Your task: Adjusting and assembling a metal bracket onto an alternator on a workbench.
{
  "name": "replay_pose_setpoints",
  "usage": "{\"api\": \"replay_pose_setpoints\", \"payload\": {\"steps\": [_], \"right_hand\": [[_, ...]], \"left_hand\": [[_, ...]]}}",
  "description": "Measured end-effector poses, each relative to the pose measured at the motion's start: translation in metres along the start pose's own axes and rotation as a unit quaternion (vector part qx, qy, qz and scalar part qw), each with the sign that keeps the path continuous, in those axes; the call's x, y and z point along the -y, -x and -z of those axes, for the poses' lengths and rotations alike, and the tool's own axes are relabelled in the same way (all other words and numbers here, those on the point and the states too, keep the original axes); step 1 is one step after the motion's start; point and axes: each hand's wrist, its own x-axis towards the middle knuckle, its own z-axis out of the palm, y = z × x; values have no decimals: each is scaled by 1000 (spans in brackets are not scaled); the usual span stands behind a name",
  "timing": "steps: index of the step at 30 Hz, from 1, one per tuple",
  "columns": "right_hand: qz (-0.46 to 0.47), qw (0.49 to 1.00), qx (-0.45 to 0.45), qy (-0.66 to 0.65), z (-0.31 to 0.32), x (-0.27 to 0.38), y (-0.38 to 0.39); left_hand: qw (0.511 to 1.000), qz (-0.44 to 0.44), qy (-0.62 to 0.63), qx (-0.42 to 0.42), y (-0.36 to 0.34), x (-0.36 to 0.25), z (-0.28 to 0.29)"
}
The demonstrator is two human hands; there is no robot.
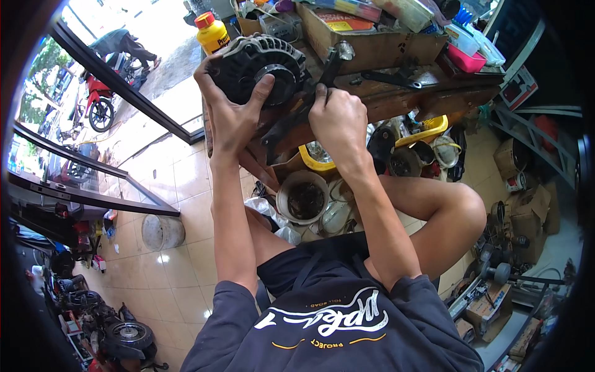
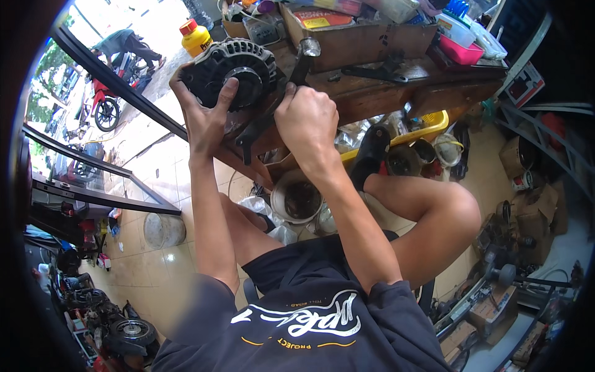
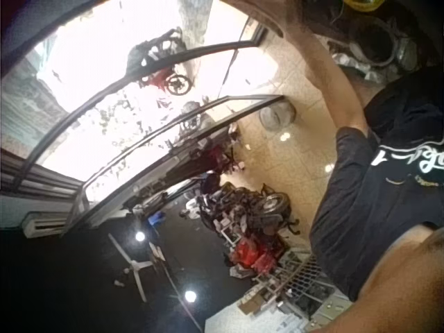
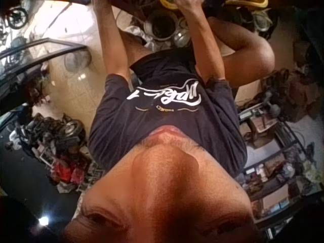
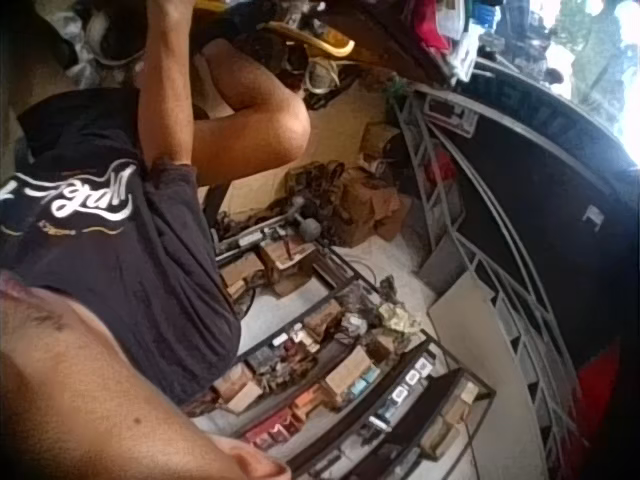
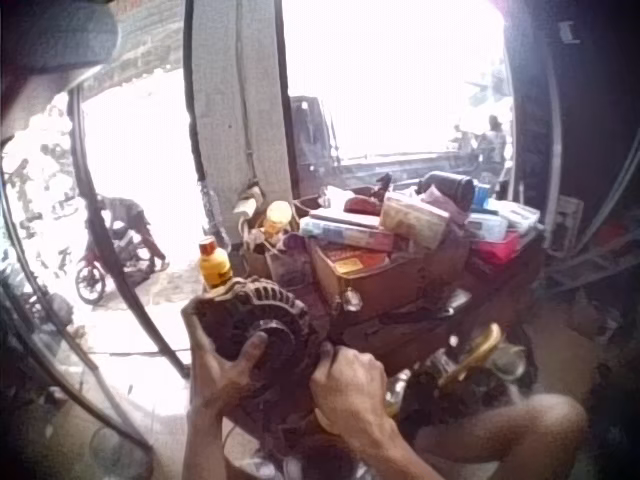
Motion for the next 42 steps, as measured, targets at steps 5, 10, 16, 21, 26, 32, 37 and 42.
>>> {"api": "replay_pose_setpoints", "payload": {"steps": [5,10,16,21,26,32,37,42], "right_hand": [[-26,1000,-8,10,2,4,2],[-28,999,24,36,9,11,-2],[-23,999,22,39,5,6,-3],[-28,998,29,49,8,6,-5],[-25,998,41,33,8,6,-5],[6,992,71,106,16,-2,-11],[51,990,82,107,16,-5,-11],[50,985,93,140,26,-3,-16]], "left_hand": [[999,21,-24,-3,10,5,-1],[999,31,-27,7,13,6,3],[997,63,49,-14,45,-11,2],[990,38,-114,-74,81,-11,-5],[947,40,-313,-56,116,-26,-8],[962,0,-236,-136,95,-15,-9],[963,13,-224,-151,103,-10,-12],[964,11,-213,-161,99,-10,-20]]}}
